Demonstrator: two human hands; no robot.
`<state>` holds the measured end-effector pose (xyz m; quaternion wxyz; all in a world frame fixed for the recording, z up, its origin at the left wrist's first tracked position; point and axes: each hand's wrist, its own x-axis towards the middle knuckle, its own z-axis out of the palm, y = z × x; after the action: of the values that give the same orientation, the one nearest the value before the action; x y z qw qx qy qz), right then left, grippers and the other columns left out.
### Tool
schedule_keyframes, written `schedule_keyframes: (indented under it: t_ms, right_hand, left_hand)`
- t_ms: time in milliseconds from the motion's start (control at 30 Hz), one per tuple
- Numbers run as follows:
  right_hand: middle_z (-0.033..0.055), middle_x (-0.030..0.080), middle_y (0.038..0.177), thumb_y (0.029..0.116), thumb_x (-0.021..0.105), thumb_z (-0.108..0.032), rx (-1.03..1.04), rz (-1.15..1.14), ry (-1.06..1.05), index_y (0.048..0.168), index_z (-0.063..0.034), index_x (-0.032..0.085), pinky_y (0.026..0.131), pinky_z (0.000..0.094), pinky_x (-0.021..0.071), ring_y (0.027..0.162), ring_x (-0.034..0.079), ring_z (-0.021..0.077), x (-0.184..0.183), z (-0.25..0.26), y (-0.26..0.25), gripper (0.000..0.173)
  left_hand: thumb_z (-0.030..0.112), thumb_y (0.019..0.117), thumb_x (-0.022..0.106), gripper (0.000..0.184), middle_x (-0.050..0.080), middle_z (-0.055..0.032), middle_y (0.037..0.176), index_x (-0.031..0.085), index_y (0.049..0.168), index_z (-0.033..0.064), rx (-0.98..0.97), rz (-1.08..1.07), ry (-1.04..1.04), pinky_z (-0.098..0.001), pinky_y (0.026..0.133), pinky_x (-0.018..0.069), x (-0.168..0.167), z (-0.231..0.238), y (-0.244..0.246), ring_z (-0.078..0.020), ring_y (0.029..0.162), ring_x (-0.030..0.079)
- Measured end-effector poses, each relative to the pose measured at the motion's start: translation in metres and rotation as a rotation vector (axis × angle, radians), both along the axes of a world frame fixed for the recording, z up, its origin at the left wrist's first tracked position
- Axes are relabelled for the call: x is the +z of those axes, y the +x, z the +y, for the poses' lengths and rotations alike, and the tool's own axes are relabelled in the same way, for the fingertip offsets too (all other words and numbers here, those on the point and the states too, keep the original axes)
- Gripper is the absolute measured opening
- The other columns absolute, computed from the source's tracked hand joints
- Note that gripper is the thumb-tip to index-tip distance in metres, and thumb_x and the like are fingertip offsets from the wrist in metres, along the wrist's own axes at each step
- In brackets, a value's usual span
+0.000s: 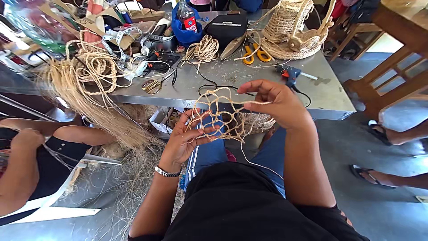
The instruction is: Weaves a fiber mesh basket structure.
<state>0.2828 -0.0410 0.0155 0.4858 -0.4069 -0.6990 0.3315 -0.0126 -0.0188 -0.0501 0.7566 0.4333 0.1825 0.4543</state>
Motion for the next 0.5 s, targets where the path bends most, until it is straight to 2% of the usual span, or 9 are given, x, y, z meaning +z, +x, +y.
schedule_keyframes:
  t_ms: [67, 167, 200, 233, 267, 367, 433, 500]
  right_hand:
    - [0.0020, 0.068, 0.129, 0.0869, 0.077, -0.017, 0.109, -0.014, 0.019, 0.135, -0.0066, 0.062, 0.063, 0.0180, 0.0472, 0.076, 0.059, 0.0020, 0.001, 0.002, -0.001, 0.052]
    - [0.0061, 0.071, 0.125, 0.0923, 0.069, -0.013, 0.207, 0.068, 0.009, 0.132, -0.0022, 0.065, 0.081, 0.0242, 0.0567, 0.098, 0.068, 0.0092, -0.004, 0.006, -0.007, 0.041]
    - [0.0070, 0.071, 0.123, 0.0946, 0.066, -0.012, 0.231, 0.094, 0.001, 0.131, -0.0013, 0.065, 0.088, 0.0272, 0.0577, 0.104, 0.068, 0.0120, -0.006, 0.007, -0.009, 0.037]
    - [0.0063, 0.071, 0.123, 0.0969, 0.062, -0.013, 0.245, 0.104, -0.010, 0.130, -0.0021, 0.066, 0.090, 0.0274, 0.0572, 0.107, 0.068, 0.0120, -0.008, 0.008, -0.011, 0.035]
    - [0.0047, 0.071, 0.122, 0.0998, 0.058, -0.015, 0.248, 0.102, -0.021, 0.129, -0.0039, 0.066, 0.084, 0.0237, 0.0558, 0.104, 0.067, 0.0086, -0.010, 0.009, -0.012, 0.033]
    - [0.0013, 0.074, 0.114, 0.1078, 0.046, -0.022, 0.293, 0.138, -0.099, 0.130, -0.0073, 0.067, 0.064, 0.0150, 0.0486, 0.081, 0.063, -0.0008, -0.017, 0.011, -0.016, 0.034]
    - [-0.0007, 0.075, 0.104, 0.1099, 0.040, -0.029, 0.322, 0.194, -0.151, 0.126, -0.0088, 0.068, 0.059, 0.0140, 0.0454, 0.070, 0.058, -0.0029, -0.020, 0.012, -0.017, 0.037]
    - [-0.0008, 0.075, 0.099, 0.1109, 0.036, -0.030, 0.332, 0.218, -0.167, 0.124, -0.0083, 0.069, 0.058, 0.0137, 0.0456, 0.070, 0.060, -0.0023, -0.022, 0.013, -0.017, 0.042]
  left_hand:
    - [-0.012, 0.0964, 0.047, 0.056, 0.057, -0.0177, 0.143, 0.041, 0.144, 0.0162, -0.056, 0.021, -0.019, -0.0456, 0.081, 0.0644, 0.001, -0.002, -0.002, -0.0353, 0.109, 0.071]
    - [-0.010, 0.0979, 0.045, 0.056, 0.059, -0.0165, 0.139, 0.039, 0.146, 0.0170, -0.111, 0.067, -0.045, -0.0456, 0.081, 0.0642, 0.001, -0.002, -0.003, -0.0338, 0.107, 0.071]
    - [-0.009, 0.0984, 0.045, 0.055, 0.058, -0.0173, 0.141, 0.039, 0.147, 0.0170, -0.134, 0.067, -0.048, -0.0463, 0.082, 0.0641, 0.001, -0.002, -0.004, -0.0351, 0.110, 0.071]
    - [-0.008, 0.0990, 0.046, 0.055, 0.058, -0.0180, 0.141, 0.039, 0.148, 0.0170, -0.156, 0.062, -0.047, -0.0471, 0.082, 0.0641, 0.000, -0.002, -0.004, -0.0365, 0.112, 0.070]
    - [-0.007, 0.0992, 0.047, 0.056, 0.057, -0.0192, 0.142, 0.038, 0.149, 0.0172, -0.173, 0.056, -0.049, -0.0479, 0.082, 0.0641, 0.000, -0.002, -0.005, -0.0381, 0.113, 0.069]
    - [-0.007, 0.0988, 0.049, 0.065, 0.057, -0.0192, 0.142, 0.031, 0.154, 0.0226, -0.168, 0.066, -0.055, -0.0506, 0.081, 0.0640, -0.001, -0.002, -0.005, -0.0397, 0.111, 0.069]
    - [-0.007, 0.0959, 0.054, 0.077, 0.055, -0.0136, 0.145, 0.025, 0.156, 0.0311, -0.105, 0.154, 0.022, -0.0494, 0.082, 0.0637, -0.002, 0.000, -0.003, -0.0360, 0.108, 0.071]
    - [0.000, 0.0930, 0.064, 0.085, 0.053, -0.0084, 0.146, 0.023, 0.159, 0.0335, -0.023, 0.291, 0.175, -0.0444, 0.087, 0.0624, -0.004, 0.004, -0.003, -0.0288, 0.107, 0.070]
